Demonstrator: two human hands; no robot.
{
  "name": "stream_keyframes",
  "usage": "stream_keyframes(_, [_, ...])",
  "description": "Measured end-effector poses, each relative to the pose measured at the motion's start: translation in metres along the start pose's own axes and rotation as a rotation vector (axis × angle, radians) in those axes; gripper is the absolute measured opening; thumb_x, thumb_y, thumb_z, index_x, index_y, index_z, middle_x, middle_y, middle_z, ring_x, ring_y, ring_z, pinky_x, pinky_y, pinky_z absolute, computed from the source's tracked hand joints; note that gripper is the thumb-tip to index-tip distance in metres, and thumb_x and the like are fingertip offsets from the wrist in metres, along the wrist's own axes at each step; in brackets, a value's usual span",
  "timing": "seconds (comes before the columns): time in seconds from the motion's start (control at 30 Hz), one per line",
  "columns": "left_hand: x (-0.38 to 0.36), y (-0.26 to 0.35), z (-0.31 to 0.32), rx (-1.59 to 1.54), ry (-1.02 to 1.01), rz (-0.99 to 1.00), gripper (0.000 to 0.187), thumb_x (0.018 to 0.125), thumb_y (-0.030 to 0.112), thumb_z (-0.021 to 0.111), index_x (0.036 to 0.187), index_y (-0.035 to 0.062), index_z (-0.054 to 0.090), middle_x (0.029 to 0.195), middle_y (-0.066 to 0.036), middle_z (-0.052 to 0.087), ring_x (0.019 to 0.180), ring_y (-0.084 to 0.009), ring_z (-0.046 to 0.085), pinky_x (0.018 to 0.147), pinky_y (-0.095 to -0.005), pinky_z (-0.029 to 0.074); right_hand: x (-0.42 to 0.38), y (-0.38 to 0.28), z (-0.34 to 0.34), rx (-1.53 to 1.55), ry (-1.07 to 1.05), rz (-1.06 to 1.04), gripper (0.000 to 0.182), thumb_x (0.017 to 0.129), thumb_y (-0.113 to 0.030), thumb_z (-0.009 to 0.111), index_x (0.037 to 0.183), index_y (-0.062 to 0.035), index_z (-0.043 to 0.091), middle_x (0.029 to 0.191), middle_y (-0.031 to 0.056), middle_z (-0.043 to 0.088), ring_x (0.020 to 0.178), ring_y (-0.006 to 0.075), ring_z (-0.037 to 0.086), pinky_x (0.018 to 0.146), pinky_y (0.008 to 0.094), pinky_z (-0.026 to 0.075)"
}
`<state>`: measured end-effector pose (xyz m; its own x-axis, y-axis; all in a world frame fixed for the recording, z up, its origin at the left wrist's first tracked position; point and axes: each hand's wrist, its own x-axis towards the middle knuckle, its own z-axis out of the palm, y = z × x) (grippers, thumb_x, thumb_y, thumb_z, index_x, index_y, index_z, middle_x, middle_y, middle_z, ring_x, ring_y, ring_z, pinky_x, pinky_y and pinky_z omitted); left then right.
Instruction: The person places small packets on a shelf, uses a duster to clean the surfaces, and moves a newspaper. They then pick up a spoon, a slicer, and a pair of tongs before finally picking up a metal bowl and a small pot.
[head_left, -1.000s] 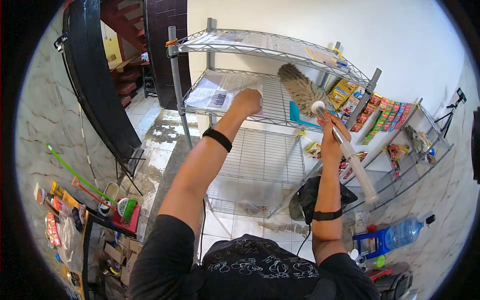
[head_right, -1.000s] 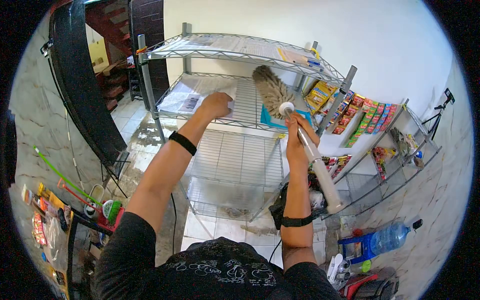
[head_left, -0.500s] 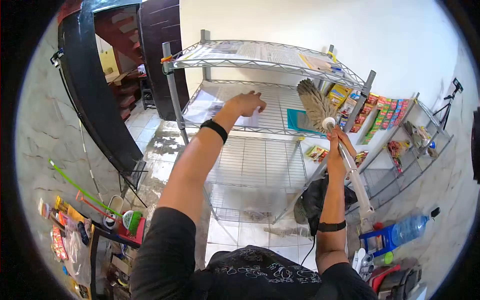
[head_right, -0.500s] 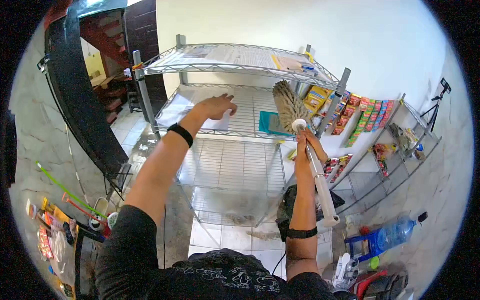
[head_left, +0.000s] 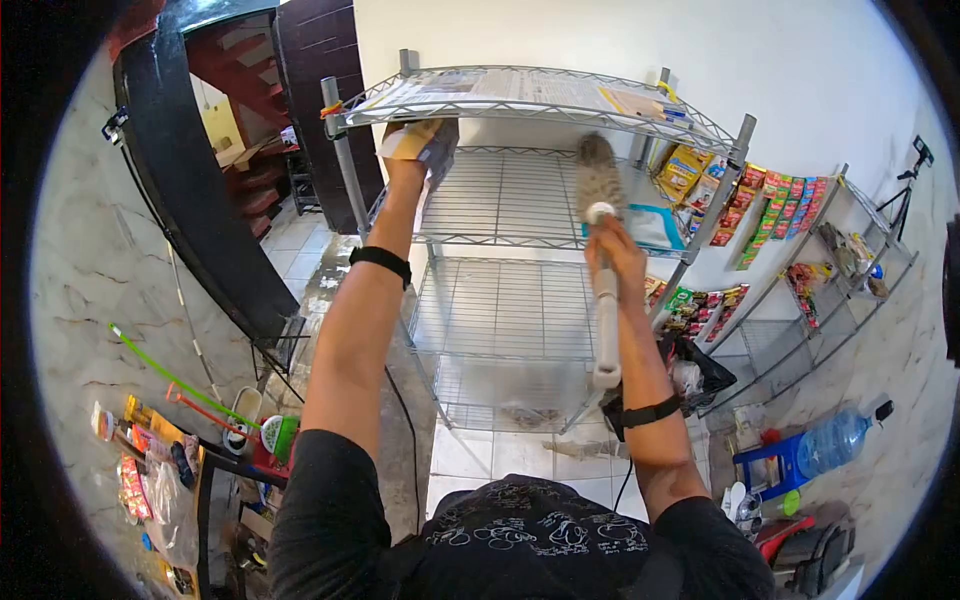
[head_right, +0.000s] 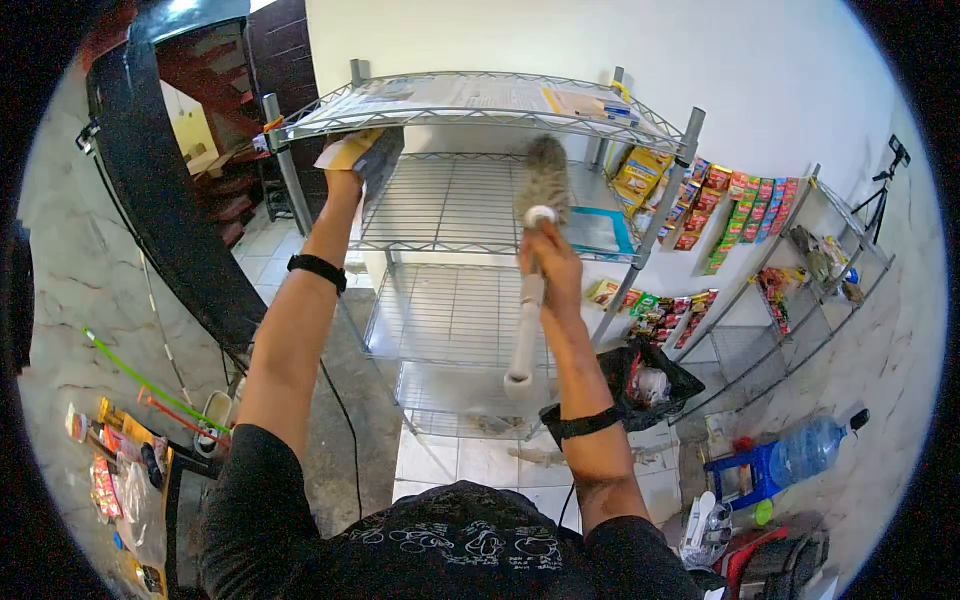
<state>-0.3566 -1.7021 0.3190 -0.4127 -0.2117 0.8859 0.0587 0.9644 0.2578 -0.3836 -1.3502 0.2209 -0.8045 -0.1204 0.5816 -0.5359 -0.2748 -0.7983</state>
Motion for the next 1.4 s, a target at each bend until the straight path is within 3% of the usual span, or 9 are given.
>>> stream_keyframes(0.07, [-0.016,0.022,-0.017,-1.888,0.211,-0.342,0.027,0.089,0.014,0.047,0.114,0.0039,0.048,0.108,-0.018,0.058,0.098,-0.0263,0.059,0.081,-0.0346,0.05,-0.012,-0.023,0.022,-0.375,-0.171,-0.596,0.015,0.079,-0.005,0.063,0.093,0.0,0.064,0.095,0.0164,0.066,0.09,0.0216,0.064,0.071,0.0303,0.052])
stream_keyframes(0.13, [-0.031,0.029,-0.028,-0.43,0.047,-0.326,0.021,0.084,0.003,0.053,0.105,0.0053,0.049,0.099,-0.013,0.059,0.088,-0.0181,0.059,0.074,-0.0285,0.05,-0.023,-0.038,0.038,-0.072,-0.237,-0.32,0.009,0.081,-0.001,0.06,0.087,0.006,0.062,0.095,0.0192,0.065,0.086,0.0238,0.064,0.076,0.0312,0.051])
stream_keyframes(0.2, [-0.052,0.046,-0.048,-1.163,0.308,-0.522,0.021,0.08,-0.003,0.056,0.097,0.0063,0.048,0.09,-0.004,0.057,0.076,-0.0094,0.055,0.066,-0.0218,0.046,-0.03,-0.06,0.042,0.078,-0.187,-0.27,0.008,0.08,0.0,0.061,0.087,0.004,0.063,0.095,0.0192,0.065,0.087,0.0234,0.065,0.074,0.0308,0.052])
stream_keyframes(0.33, [-0.096,0.09,-0.095,-0.871,0.38,-0.252,0.014,0.082,0.002,0.056,0.094,0.0058,0.049,0.084,-0.001,0.052,0.075,-0.0053,0.05,0.066,-0.0179,0.042,-0.014,-0.058,0.042,-0.229,0.027,-0.759,0.011,0.079,0.003,0.061,0.089,0.0026,0.063,0.096,0.0214,0.064,0.087,0.0217,0.064,0.071,0.0292,0.052])
stream_keyframes(0.57, [-0.139,0.093,-0.185,-0.513,0.487,-0.187,0.019,0.08,0.008,0.059,0.095,0.005,0.047,0.086,-0.004,0.051,0.079,-0.0093,0.05,0.072,-0.0237,0.043,-0.014,-0.022,0.069,-0.336,-0.008,-0.453,0.015,0.079,-0.001,0.061,0.094,-0.0009,0.064,0.099,0.0208,0.064,0.097,0.0272,0.062,0.081,0.0311,0.049])
stream_keyframes(0.87, [-0.204,0.03,-0.308,-1.086,0.438,-0.435,0.031,0.083,0.016,0.061,0.104,0.0008,0.043,0.093,-0.01,0.054,0.085,-0.017,0.059,0.075,-0.028,0.053,-0.034,-0.042,0.079,0.269,-0.145,-0.194,0.014,0.085,0.001,0.055,0.095,0.0091,0.06,0.105,0.0196,0.062,0.084,0.0221,0.064,0.077,0.028,0.052])
stream_keyframes(1.0, [-0.273,-0.115,-0.293,-1.103,0.762,-0.532,0.028,0.081,0.01,0.061,0.102,0.0009,0.044,0.094,-0.007,0.052,0.085,-0.0147,0.057,0.076,-0.025,0.049,-0.033,-0.046,0.062,-0.418,0.161,-0.682,0.012,0.08,0.002,0.058,0.091,0.0052,0.063,0.101,0.0233,0.062,0.087,0.0263,0.065,0.075,0.0306,0.052])
stream_keyframes(1.1, [-0.238,-0.048,-0.303,-0.207,0.534,-0.303,0.02,0.079,0.007,0.058,0.094,0.002,0.047,0.096,-0.005,0.049,0.082,-0.01,0.05,0.073,-0.0217,0.043,-0.038,-0.052,0.059,-0.425,0.151,-0.608,0.011,0.078,0.002,0.06,0.088,0.0021,0.064,0.098,0.0233,0.063,0.089,0.0289,0.065,0.075,0.0324,0.051])
stream_keyframes(1.4, [-0.213,-0.032,-0.274,-0.332,0.578,-0.326,0.007,0.079,0.003,0.058,0.084,0.0009,0.054,0.083,-0.003,0.052,0.076,-0.0089,0.049,0.072,-0.0229,0.042,-0.087,-0.057,0.126,0.163,-0.277,-0.194,0.014,0.085,-0.004,0.058,0.094,0.0054,0.062,0.097,0.0204,0.064,0.087,0.0211,0.063,0.078,0.0306,0.051])
